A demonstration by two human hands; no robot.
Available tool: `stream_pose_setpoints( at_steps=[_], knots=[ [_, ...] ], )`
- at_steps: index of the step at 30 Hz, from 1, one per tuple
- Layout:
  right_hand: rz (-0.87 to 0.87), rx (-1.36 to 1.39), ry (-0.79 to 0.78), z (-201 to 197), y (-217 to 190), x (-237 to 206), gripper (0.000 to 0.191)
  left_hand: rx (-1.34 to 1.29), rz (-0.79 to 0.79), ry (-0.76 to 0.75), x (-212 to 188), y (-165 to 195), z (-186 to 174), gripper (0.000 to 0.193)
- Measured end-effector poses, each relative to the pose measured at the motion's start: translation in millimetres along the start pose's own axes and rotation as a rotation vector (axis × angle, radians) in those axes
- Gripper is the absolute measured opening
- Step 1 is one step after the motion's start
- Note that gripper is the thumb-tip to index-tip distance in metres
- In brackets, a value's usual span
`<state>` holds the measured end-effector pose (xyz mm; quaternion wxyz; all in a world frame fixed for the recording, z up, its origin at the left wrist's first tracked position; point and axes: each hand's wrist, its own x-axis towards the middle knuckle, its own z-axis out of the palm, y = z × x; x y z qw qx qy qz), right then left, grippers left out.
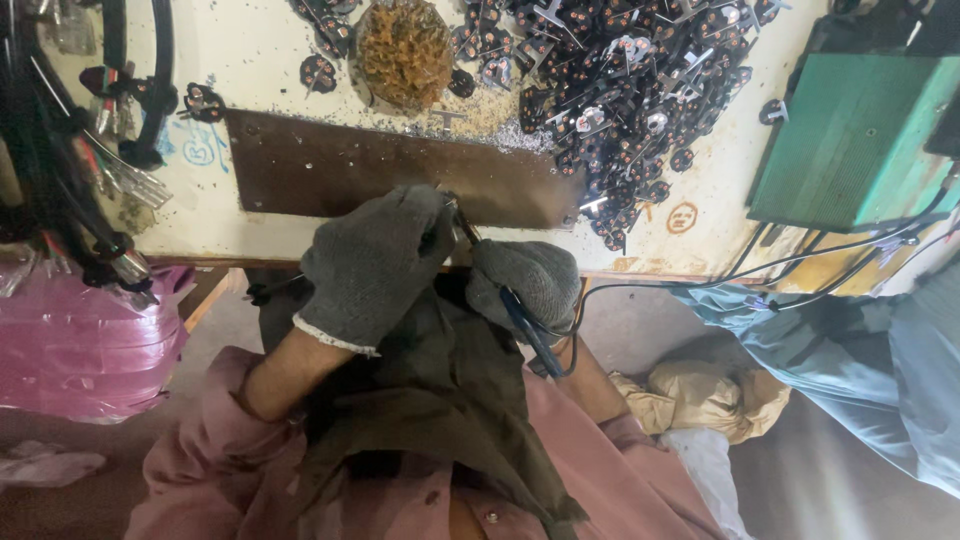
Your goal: The person solders electrical connectors onto wire ends at a workbench. They hold a wire in one hand and a soldering iron in the other, apply solder to the joint, place the finished wire aside, and pick up the next wire to repeat the process.
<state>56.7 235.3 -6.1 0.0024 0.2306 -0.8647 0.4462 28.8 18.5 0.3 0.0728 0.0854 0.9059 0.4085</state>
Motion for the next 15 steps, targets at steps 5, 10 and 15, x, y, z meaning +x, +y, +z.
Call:
stream_pose_setpoints(
  at_steps=[5,10,15],
  knots=[
    [0.012,-0.014,0.014,2.0,2.1,-2.8,0.036,0.006,0.024,-0.053,-2.6,-2.0,7.6,0.023],
    [0.012,-0.028,0.001,1.6,3.3,-7.5,0.034,0.015,0.105,0.109,-6.1,-2.8,11.5,0.025],
    [0.038,-0.093,0.051,3.8,3.2,-8.0,0.030,0.011,0.059,0.015,-3.5,-2.1,10.0,0.026]
  ],
)
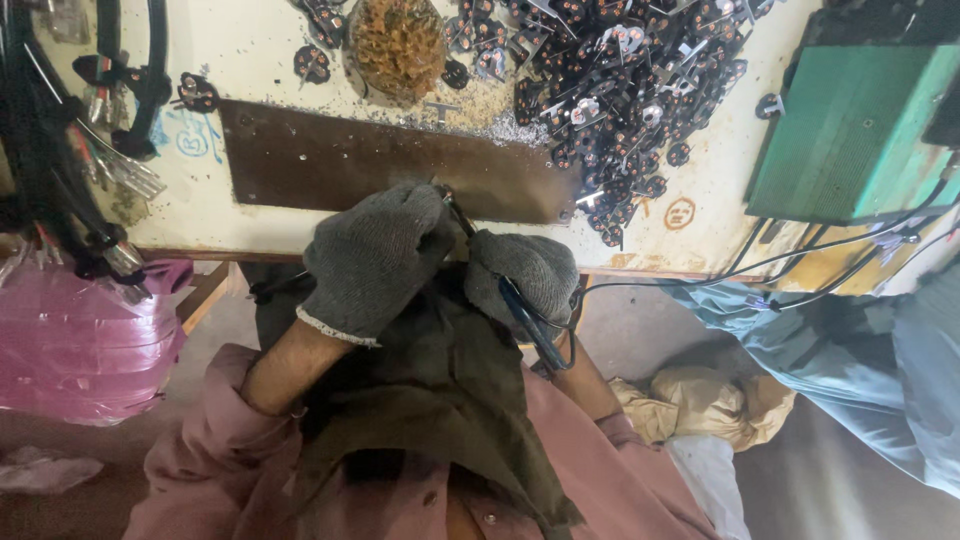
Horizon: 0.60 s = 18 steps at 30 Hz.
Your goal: The person solders electrical connectors onto wire ends at a workbench. They hold a wire in one hand and a soldering iron in the other, apply solder to the joint, place the finished wire aside, and pick up the next wire to repeat the process.
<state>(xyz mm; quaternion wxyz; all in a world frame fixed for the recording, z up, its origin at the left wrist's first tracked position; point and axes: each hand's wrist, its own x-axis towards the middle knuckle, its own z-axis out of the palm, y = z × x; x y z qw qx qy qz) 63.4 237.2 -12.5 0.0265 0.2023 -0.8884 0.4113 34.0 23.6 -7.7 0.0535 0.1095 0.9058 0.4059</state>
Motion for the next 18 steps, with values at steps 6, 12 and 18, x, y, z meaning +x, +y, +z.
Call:
stream_pose_setpoints(
  at_steps=[6,12,18],
  knots=[
    [0.020,0.026,-0.028,-0.4,4.2,-3.2,0.028,-0.014,-0.033,-0.055,1.0,-0.7,-4.0,0.013],
    [0.041,0.028,-0.053,-2.1,1.6,-1.4,0.027,-0.038,0.010,0.037,-2.0,-2.8,-3.6,0.022],
    [-0.059,0.126,-0.059,-2.3,-0.6,9.7,0.031,-0.005,-0.006,-0.025,-4.6,-7.2,-2.3,0.032]
  ],
)
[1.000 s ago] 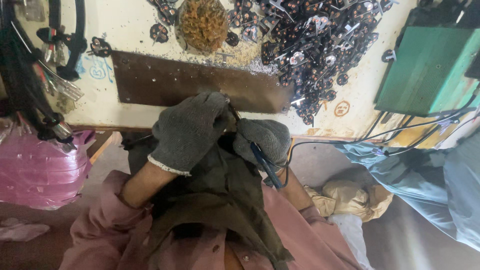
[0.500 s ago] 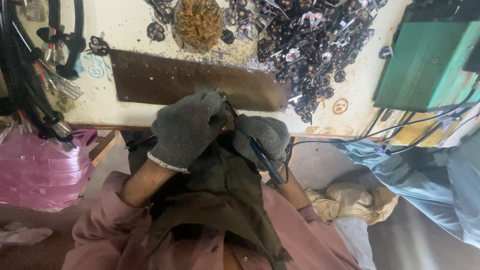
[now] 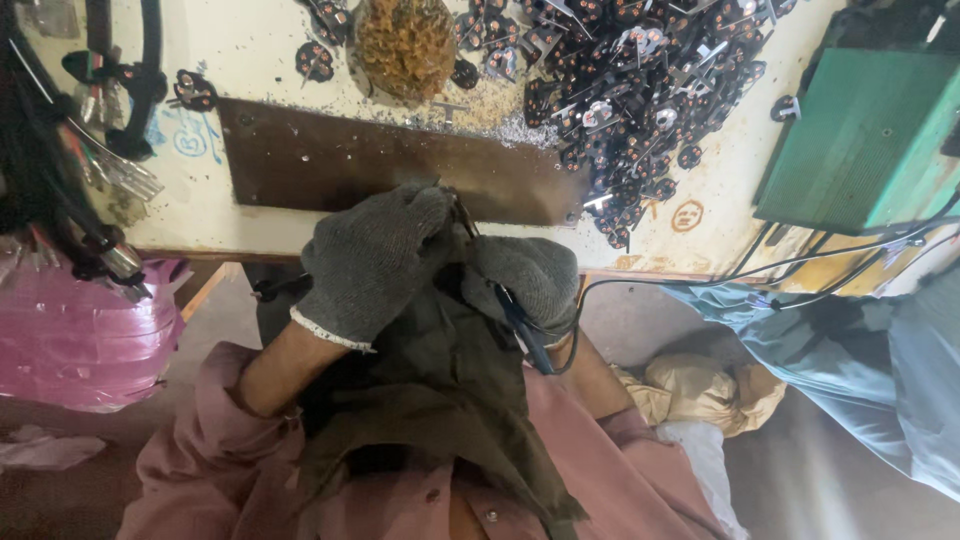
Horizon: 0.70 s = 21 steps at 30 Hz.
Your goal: The person solders electrical connectors onto wire ends at a workbench. They hold a wire in one hand and a soldering iron in the other, apply solder to the joint, place the finished wire aside, and pick up the next wire to repeat the process.
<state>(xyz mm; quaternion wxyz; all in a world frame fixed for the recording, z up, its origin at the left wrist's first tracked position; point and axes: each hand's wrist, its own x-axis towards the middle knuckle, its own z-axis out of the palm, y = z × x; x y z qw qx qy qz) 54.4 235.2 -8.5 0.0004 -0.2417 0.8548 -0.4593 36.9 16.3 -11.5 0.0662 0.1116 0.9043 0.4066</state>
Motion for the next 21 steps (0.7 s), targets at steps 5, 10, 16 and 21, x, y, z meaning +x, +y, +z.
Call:
stream_pose_setpoints(
  at_steps=[5,10,16,21],
  knots=[
    [0.059,0.023,-0.009,0.5,-0.7,-0.9,0.033,-0.041,0.004,-0.006,-2.9,-2.8,0.9,0.028],
    [0.045,-0.063,0.016,2.4,-1.4,-4.0,0.031,-0.027,0.051,0.038,-1.6,-3.2,-0.1,0.032],
    [0.071,-0.053,-0.001,1.6,3.2,-8.1,0.031,-0.017,-0.019,-0.055,1.5,-0.7,-3.7,0.031],
    [0.281,-0.021,-0.074,-1.4,4.3,-10.6,0.022,-0.036,-0.001,0.002,3.0,-0.4,-2.4,0.027]
  ],
)
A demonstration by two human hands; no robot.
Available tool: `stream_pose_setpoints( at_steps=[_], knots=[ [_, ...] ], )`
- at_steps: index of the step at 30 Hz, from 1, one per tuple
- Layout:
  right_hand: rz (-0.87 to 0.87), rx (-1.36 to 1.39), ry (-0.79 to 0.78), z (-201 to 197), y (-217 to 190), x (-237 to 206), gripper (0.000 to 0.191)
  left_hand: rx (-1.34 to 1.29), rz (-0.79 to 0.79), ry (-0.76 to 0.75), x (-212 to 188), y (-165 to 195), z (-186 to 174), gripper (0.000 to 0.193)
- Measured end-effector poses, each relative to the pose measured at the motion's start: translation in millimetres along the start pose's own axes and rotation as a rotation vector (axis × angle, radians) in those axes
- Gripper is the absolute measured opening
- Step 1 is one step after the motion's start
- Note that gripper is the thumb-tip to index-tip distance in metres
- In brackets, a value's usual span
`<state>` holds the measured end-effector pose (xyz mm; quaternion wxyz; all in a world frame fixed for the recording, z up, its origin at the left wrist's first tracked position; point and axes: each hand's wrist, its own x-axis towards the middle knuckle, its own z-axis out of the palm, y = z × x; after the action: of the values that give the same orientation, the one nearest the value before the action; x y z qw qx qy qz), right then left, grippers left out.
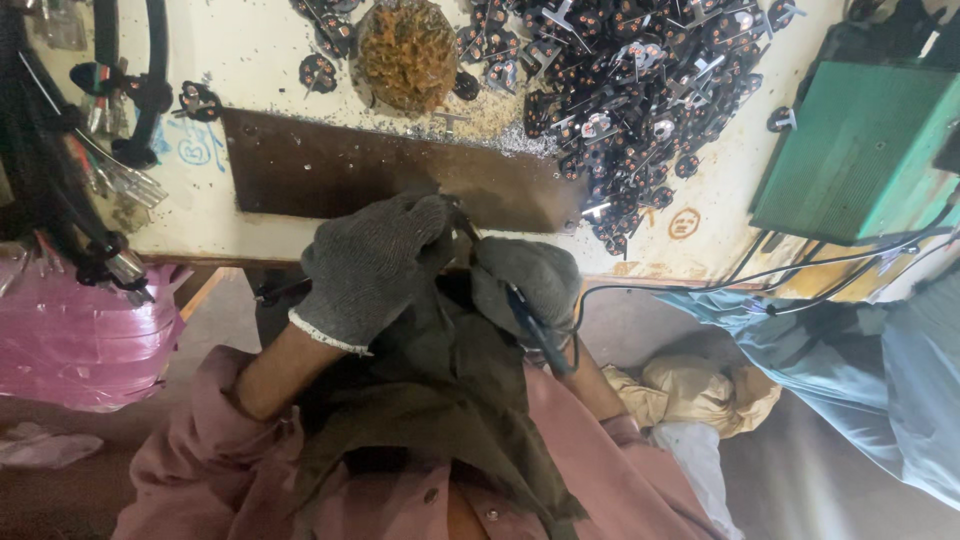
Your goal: The person solders electrical connectors onto wire ends at a workbench. They hold a wire in one hand and a soldering iron in the other, apply solder to the joint, place the finished wire aside, and pick up the next wire to repeat the process.
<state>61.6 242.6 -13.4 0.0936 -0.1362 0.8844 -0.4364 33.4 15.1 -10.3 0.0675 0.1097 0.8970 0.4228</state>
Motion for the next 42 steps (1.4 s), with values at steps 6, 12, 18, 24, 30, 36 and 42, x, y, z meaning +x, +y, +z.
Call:
stream_pose_setpoints(
  at_steps=[6,12,18,24,30,36,42],
  knots=[
    [0.240,0.329,0.528,-25.0,-29.7,-8.8,0.027,-0.047,0.026,0.044,-1.4,1.1,-9.8,0.023],
    [0.227,0.189,0.205,-10.4,-33.6,-3.6,0.024,-0.041,-0.019,-0.044,6.9,6.4,-16.7,0.012],
    [0.268,0.058,0.218,-10.6,-28.2,-5.1,0.028,-0.031,-0.030,-0.049,8.4,6.2,-15.7,0.009],
    [0.176,-0.405,0.220,27.7,-14.5,29.1,0.051,-0.010,-0.028,-0.116,10.9,4.4,-15.4,0.024],
    [0.598,0.897,0.370,28.4,-26.7,28.6,0.037,-0.103,-0.054,-0.079,6.7,6.0,-21.4,0.022],
    [0.319,-0.093,0.057,35.2,-33.1,13.2,0.027,-0.640,-0.319,-0.031,-9.5,3.9,-26.5,0.007],
    [0.126,0.125,0.137,31.3,-31.2,9.9,0.034,-0.713,-0.312,-0.076,-13.9,0.8,-27.2,0.007]
  ],
)
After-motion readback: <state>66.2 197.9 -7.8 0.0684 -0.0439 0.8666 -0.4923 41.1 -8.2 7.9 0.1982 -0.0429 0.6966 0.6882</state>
